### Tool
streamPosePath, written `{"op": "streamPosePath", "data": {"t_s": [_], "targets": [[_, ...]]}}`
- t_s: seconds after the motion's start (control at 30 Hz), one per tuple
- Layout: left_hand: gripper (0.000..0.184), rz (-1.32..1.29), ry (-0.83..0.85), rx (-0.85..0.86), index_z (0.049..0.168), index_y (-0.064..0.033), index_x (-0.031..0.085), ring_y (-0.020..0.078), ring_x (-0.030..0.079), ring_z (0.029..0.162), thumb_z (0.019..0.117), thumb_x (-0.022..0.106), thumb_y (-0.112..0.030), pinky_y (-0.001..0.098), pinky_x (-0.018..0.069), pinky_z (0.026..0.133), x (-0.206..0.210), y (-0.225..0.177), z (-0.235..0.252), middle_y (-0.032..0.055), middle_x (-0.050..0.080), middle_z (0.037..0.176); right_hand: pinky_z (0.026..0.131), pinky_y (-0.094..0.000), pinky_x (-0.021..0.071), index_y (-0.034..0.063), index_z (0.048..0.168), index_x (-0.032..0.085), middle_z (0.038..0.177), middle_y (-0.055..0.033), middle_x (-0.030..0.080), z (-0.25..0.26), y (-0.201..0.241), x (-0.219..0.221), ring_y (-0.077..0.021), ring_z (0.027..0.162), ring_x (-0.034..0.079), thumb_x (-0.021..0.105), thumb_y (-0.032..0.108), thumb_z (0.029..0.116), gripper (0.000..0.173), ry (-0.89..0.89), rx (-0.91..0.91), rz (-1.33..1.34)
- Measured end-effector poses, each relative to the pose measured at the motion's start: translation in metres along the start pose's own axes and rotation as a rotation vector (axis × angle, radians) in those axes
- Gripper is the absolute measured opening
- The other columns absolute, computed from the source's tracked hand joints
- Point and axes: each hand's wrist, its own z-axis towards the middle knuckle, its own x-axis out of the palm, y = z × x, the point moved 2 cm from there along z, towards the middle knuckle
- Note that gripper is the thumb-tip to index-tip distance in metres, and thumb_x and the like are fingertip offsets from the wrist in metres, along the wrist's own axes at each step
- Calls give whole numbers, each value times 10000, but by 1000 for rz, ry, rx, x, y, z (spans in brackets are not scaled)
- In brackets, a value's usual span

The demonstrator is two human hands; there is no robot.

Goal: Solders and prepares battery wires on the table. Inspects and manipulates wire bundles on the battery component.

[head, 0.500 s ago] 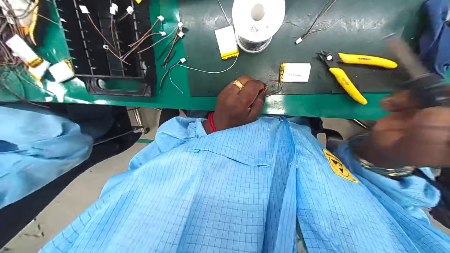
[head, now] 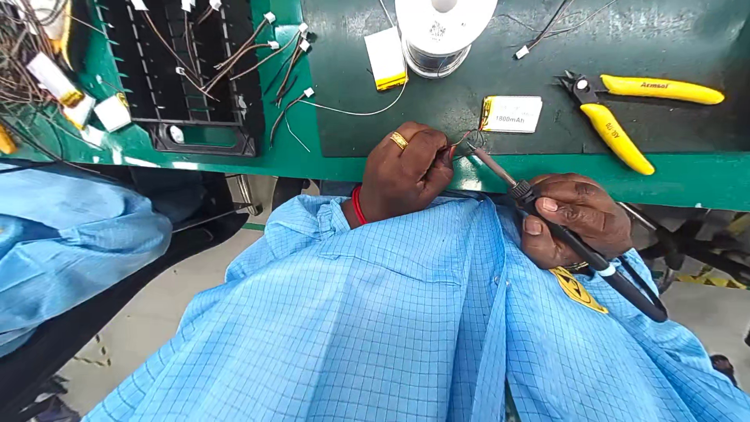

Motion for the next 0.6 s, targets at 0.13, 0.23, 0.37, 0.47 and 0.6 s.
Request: {"op": "streamPosePath", "data": {"t_s": [0.13,0.23,0.37,0.47,0.6], "targets": [[122,-4,1,8,869,47,663,138,634,743,919,618,-54,199,521,678,0,0,0,142,659,805,778,-251,557,110,1149,667,983,-19,644,-1,0,1,-100,889,654,579,244,1005,216,-7,-1,-10],[125,-10,-1,5,867,47,668,136,633,743,922,623,-57,198,520,678,0,1,0,138,661,803,785,-243,556,116,1157,667,997,-14,648,0,0,1,-92,902,655,582,242,1003,217,-3,0,-19],[123,-17,-1,-2,861,51,664,131,630,734,915,627,-53,196,520,669,0,0,0,138,657,798,792,-243,557,106,1149,667,998,-18,652,0,-1,2,-95,906,658,584,234,1004,211,-2,-2,-16],[124,-20,-3,-2,862,51,663,133,632,739,917,623,-53,193,521,674,1,1,-1,140,657,805,795,-248,554,107,1147,662,995,-20,654,0,-2,1,-100,907,658,575,239,1004,213,9,-12,-28],[122,-24,-2,-3,863,50,662,127,631,743,917,622,-51,187,520,675,1,1,-1,140,655,808,791,-245,551,105,1141,661,988,-21,652,0,-1,2,-98,903,655,578,243,1003,212,14,-2,-31]]}}
